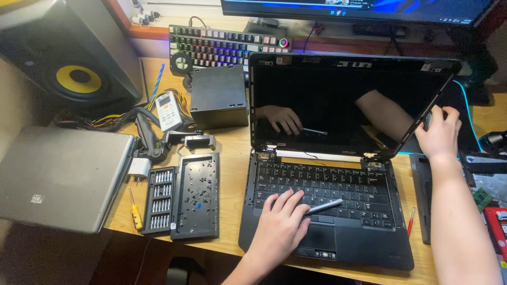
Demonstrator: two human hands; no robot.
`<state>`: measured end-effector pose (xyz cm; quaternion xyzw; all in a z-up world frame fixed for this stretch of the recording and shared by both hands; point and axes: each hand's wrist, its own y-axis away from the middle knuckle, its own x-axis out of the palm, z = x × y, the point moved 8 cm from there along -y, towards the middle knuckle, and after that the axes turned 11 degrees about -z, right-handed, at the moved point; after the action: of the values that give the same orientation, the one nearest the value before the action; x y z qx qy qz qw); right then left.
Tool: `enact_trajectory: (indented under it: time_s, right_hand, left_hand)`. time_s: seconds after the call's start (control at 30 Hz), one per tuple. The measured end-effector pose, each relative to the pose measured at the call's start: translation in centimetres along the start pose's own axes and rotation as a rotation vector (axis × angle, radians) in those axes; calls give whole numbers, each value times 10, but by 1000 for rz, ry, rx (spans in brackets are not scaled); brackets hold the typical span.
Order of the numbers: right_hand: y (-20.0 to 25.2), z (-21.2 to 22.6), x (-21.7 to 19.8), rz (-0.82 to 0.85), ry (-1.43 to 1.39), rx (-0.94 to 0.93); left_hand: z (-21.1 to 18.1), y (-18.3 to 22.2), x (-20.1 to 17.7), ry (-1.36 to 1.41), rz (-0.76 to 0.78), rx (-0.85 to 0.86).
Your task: Disassembling a laptop to access internal components and removing the keyboard.
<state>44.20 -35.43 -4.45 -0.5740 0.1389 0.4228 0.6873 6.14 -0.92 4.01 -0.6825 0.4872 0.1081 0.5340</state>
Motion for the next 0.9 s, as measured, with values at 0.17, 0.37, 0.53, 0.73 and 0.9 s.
enact_trajectory:
  time_s: [0.17, 0.37, 0.53, 0.73, 0.9]
  right_hand:
    - [0, -5, 4, -2, -4, 2]
    - [-1, 0, 1, -8, 9, -30]
    - [-8, 4, -7, 38, -45, 74]
    - [-35, -51, -5, -37, -142, -39]
    - [-35, 13, -84, -126, -202, -105]
  left_hand:
    - [0, -1, -1, 0, 2, -2]
    - [0, 0, 0, 1, 12, -7]
    - [5, 2, 5, -6, -18, -23]
    - [1, -8, 4, -42, -55, -31]
    - [-1, -15, 3, -74, -122, -23]
